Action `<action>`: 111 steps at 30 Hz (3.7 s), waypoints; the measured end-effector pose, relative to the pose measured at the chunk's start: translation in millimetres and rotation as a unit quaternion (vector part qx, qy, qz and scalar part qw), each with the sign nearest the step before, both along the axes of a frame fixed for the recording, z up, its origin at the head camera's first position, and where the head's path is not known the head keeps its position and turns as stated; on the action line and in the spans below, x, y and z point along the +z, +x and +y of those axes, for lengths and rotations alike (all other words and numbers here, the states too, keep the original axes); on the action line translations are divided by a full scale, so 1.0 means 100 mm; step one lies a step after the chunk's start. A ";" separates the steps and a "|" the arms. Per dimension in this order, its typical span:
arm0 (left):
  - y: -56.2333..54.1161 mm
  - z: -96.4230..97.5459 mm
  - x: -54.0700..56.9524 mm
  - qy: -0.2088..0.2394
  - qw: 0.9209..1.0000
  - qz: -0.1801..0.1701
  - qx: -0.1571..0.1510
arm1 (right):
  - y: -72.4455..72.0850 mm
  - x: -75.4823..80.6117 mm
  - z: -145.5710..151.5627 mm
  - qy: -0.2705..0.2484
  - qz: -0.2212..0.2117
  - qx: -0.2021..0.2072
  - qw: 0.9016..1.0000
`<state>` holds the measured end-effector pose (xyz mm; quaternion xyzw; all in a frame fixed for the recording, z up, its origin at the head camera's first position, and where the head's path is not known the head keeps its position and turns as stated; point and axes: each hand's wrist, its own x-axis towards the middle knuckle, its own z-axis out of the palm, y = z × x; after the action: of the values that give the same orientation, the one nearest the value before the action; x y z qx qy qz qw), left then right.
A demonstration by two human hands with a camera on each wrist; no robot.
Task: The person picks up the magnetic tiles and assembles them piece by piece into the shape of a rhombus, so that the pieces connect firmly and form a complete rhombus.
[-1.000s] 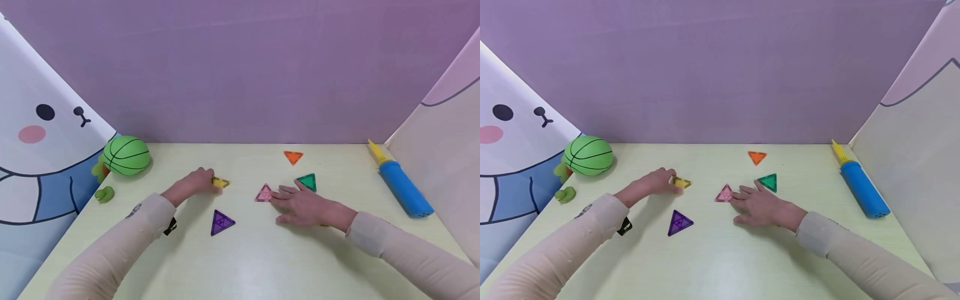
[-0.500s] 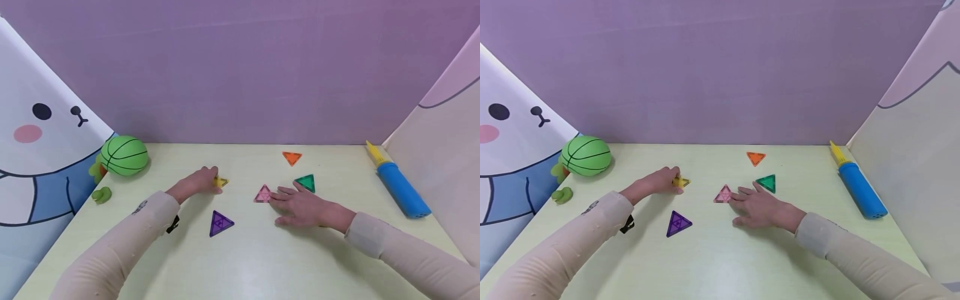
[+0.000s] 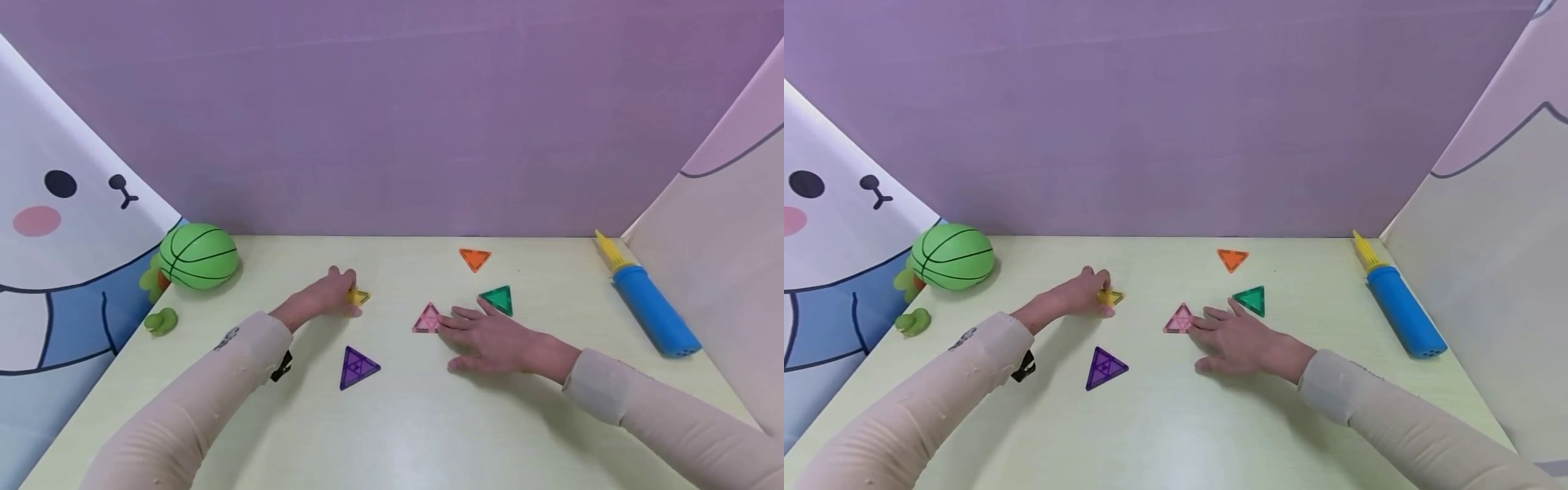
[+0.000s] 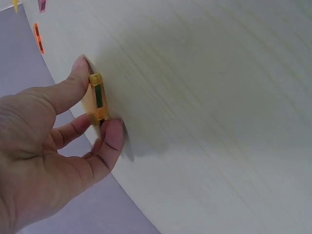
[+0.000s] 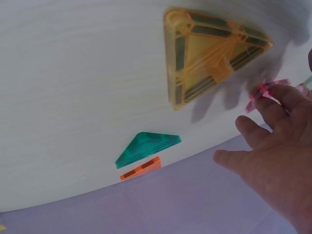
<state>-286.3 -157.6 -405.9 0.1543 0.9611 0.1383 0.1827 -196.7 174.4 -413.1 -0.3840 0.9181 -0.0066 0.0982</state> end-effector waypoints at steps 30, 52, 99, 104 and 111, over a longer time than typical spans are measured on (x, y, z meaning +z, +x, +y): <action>0.07 0.71 0.05 0.096 0.989 0.115 0.020 | -0.02 0.02 -0.18 -0.009 -0.009 -0.011 1.000; 0.26 1.05 0.01 0.081 0.992 0.092 0.024 | 0.01 -0.01 -0.23 0.004 0.008 -0.010 1.000; 0.39 0.81 0.01 0.005 0.995 0.100 -0.010 | -0.72 0.12 -0.47 -0.094 -0.113 -0.149 0.978; 0.60 0.52 0.22 -0.074 0.995 0.070 -0.005 | -0.72 0.12 -0.46 -0.090 -0.121 -0.153 0.977; 1.03 0.33 0.25 -0.145 0.987 0.018 0.073 | -0.75 0.08 -0.48 -0.070 -0.120 -0.153 0.978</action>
<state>-183.6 -124.6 -381.1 0.0580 0.9828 0.0077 0.1753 -271.4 126.3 -404.8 -0.2414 0.9446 -0.1321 0.1787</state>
